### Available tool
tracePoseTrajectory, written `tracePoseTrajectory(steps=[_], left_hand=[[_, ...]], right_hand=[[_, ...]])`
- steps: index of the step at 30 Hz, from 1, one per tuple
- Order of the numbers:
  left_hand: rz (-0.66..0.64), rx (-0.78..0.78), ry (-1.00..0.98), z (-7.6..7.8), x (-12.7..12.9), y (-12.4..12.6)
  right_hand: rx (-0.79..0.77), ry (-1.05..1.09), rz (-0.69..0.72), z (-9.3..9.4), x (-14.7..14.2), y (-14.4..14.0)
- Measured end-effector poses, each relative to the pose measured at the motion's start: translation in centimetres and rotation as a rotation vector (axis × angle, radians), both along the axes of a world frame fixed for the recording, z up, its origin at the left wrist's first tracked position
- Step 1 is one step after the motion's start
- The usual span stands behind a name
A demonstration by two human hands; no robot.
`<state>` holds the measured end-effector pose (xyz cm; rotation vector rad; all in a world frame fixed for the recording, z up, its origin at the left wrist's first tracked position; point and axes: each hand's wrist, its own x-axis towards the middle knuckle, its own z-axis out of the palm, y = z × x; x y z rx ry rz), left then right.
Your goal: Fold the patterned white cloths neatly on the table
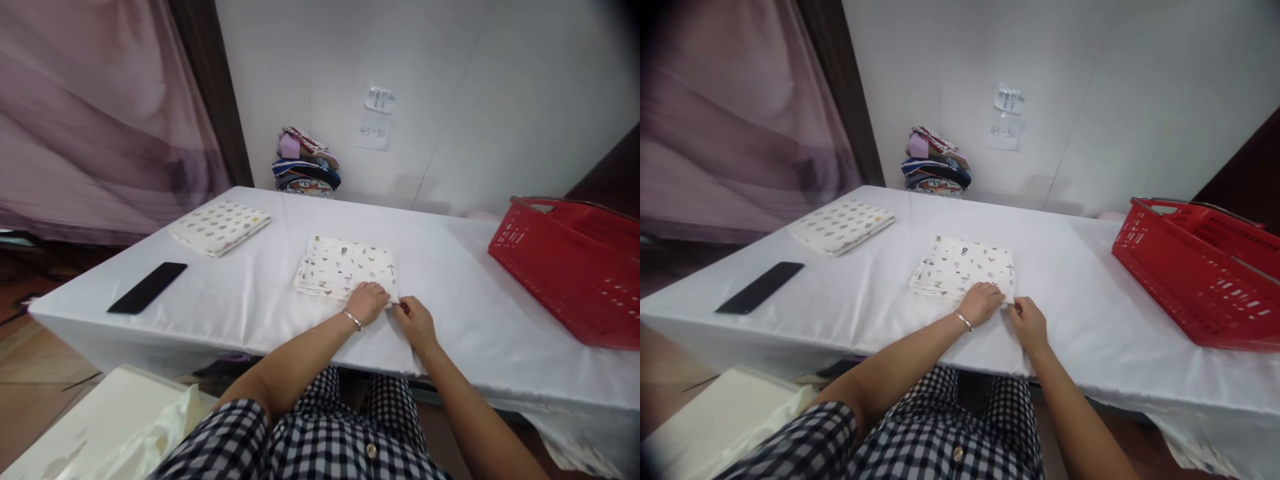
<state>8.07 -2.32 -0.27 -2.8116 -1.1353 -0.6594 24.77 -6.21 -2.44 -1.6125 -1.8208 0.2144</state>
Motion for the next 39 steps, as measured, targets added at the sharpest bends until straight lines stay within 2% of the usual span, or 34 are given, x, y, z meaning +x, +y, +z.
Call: tracePoseTrajectory(steps=[2,5,10,13,16,18,21,26,30,39], left_hand=[[0.014,-0.015,0.002,0.1,-2.2,0.2],[0.092,-0.032,-0.023,0.3,-7.6,0.5],[0.362,-0.020,-0.205,0.7,-17.4,-0.3],[0.585,-0.034,-0.379,1.1,-20.1,-1.1],[0.754,-0.189,-0.543,1.6,-19.9,-1.6],[0.798,-0.321,-0.594,2.0,-19.1,-1.6],[0.840,-0.438,-0.552,2.8,-17.9,-1.3],[0.920,-0.528,-0.400,3.6,-16.8,-0.8],[0.910,-0.549,-0.348,3.7,-16.6,-0.3],[0.968,-0.650,-0.475,2.0,-17.7,0.2]], right_hand=[[-0.027,0.010,-0.007,0.2,0.0,-0.1],[-0.064,0.012,-0.015,0.4,-0.1,-0.2],[-0.059,-0.032,-0.015,0.2,-0.2,-0.2],[-0.050,-0.050,-0.022,0.1,-0.2,-0.1],[-0.065,-0.052,-0.031,0.1,-0.1,-0.1],[-0.077,-0.047,-0.036,0.1,-0.1,-0.1],[-0.078,-0.030,-0.040,0.1,-0.1,-0.1],[-0.081,-0.012,-0.043,-0.1,0.0,0.0],[-0.078,0.005,-0.043,-0.1,0.0,0.0],[-0.087,-0.005,0.010,0.2,-0.1,-0.2]])
